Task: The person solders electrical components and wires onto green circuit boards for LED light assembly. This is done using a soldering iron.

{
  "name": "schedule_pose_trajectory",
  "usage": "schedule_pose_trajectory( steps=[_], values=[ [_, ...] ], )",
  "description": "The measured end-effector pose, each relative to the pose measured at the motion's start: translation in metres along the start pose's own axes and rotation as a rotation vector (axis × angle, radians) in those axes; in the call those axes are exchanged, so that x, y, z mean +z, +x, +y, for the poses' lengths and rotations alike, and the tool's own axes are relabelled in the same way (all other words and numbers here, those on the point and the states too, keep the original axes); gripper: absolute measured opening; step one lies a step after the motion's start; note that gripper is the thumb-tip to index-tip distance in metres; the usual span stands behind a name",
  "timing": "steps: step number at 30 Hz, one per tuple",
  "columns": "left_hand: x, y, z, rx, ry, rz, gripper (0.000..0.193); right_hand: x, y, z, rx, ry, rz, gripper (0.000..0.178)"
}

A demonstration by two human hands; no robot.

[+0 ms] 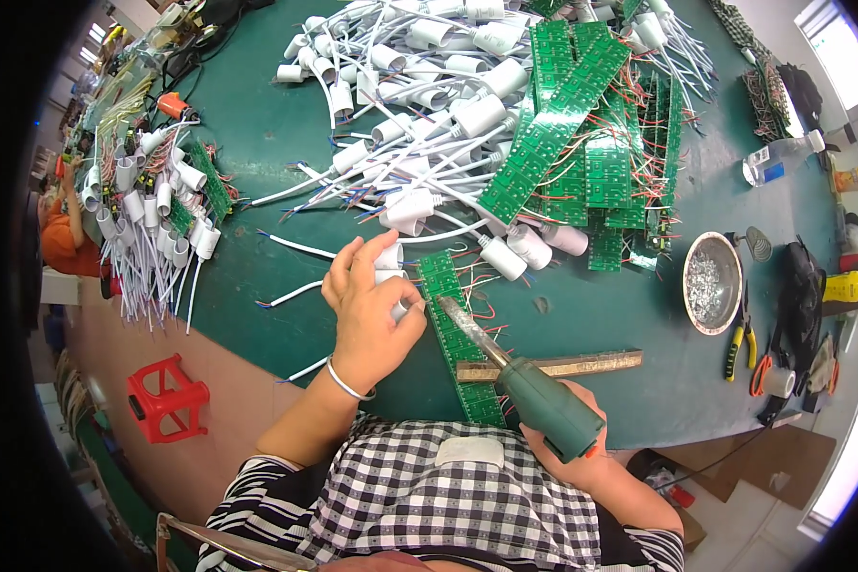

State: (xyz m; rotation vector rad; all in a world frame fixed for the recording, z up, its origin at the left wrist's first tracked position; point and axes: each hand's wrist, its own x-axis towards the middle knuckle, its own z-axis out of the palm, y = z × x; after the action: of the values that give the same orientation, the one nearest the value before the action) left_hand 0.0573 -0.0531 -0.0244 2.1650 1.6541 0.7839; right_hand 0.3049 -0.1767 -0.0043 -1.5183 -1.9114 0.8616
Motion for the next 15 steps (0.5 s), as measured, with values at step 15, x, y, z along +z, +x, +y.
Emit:
schedule_pose_trajectory(
  steps=[15],
  values=[
    [0.0014,0.001,-0.0029,0.011,-0.014,-0.007,0.01,-0.0013,0.0102,-0.0085,-0.017,0.026,-0.024,0.017]
  ],
)
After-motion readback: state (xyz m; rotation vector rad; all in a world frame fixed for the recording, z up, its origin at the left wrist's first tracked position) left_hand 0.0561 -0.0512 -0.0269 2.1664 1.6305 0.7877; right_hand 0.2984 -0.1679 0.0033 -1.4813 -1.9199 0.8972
